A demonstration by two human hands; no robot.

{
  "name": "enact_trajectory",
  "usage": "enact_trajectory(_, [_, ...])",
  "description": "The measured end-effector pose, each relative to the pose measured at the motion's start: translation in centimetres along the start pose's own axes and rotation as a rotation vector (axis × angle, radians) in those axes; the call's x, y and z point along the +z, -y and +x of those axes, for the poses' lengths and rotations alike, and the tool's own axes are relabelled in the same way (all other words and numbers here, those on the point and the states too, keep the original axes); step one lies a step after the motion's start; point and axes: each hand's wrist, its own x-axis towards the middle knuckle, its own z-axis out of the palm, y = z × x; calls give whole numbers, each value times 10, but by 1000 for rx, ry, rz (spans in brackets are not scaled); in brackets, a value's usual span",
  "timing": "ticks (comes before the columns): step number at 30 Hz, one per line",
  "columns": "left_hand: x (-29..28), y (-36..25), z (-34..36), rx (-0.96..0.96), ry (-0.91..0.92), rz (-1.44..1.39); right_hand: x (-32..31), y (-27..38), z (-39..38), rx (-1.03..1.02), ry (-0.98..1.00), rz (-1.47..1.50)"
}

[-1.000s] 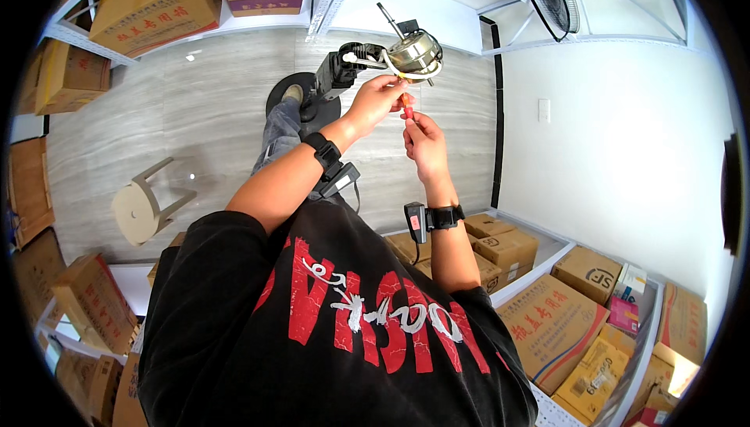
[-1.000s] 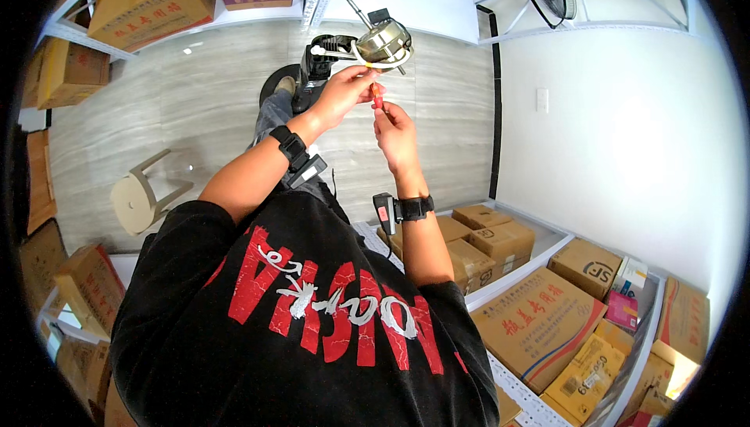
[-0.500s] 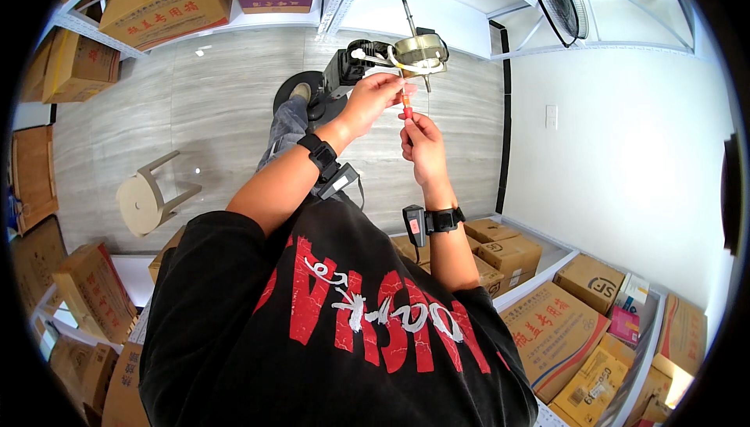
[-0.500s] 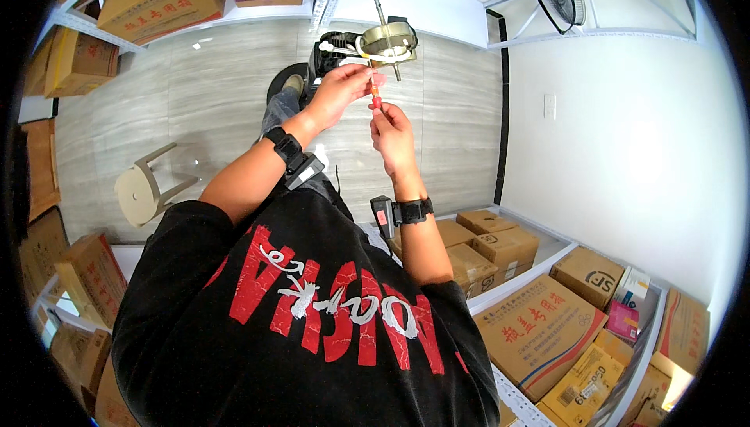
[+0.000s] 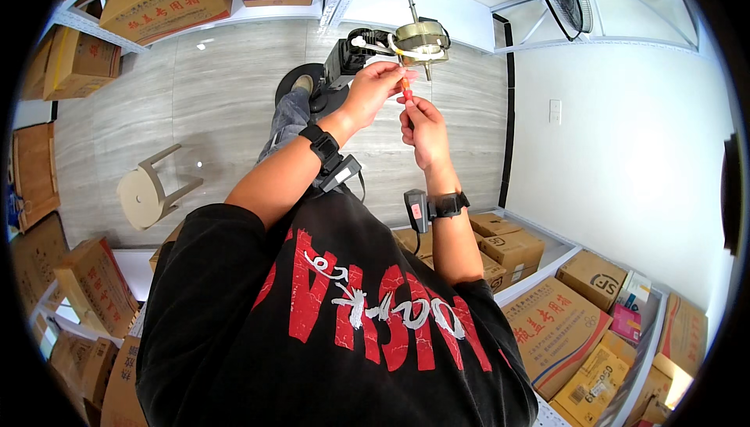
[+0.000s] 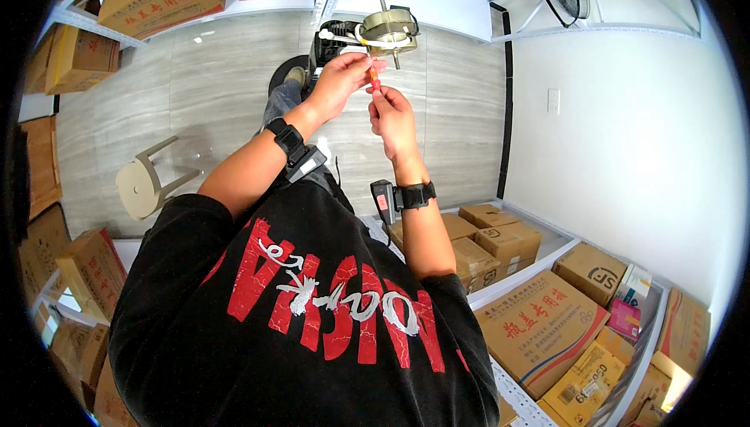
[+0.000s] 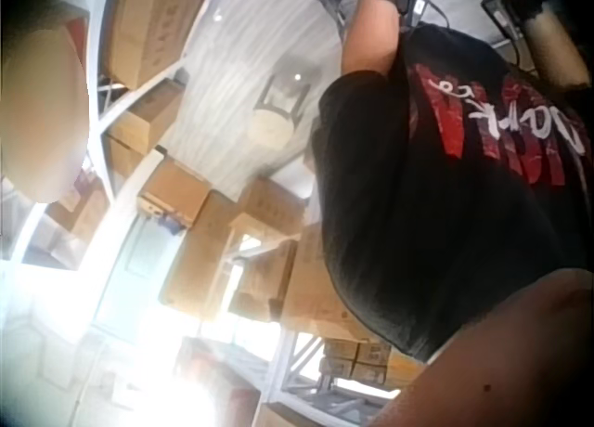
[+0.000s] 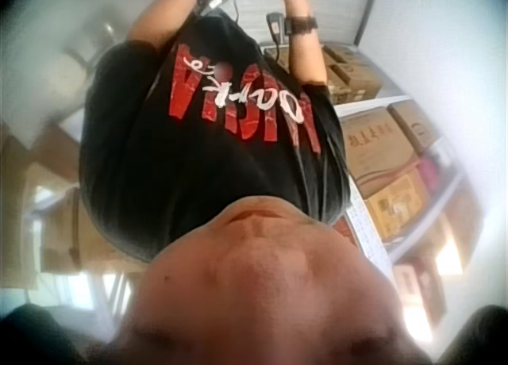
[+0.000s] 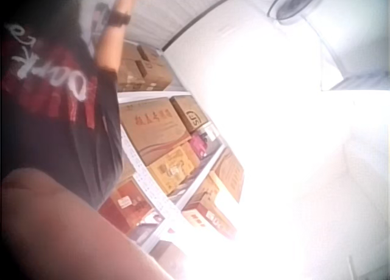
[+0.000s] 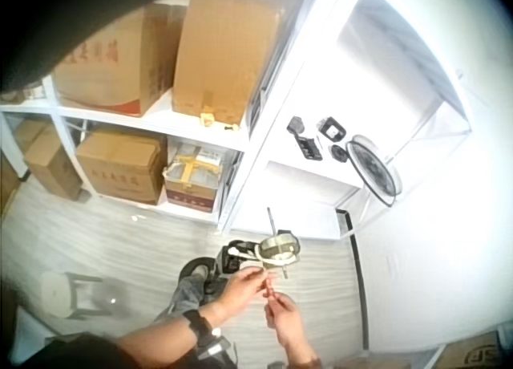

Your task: The person uses a screwdriver to adjust and tighten screws on a mechanical device held in a clamp. They rotate the device to access different sides and wipe it with a cloth during the process.

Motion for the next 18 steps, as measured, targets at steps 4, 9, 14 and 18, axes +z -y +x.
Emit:
enact_trajectory(4, [-3,-2,2,-32,-14,3,-2,-1,4,43,124,204])
enact_trajectory(9, [-2,-12,0,-70,-38,31,-3,-5,10,288,366,638])
enact_trajectory(14, [-6,-11,5,-55,-10,-18,-8,-23,12,270,667,771])
enact_trajectory(18, [-6,-13,8,-92,-10,-71,8,-17,11,251,625,930])
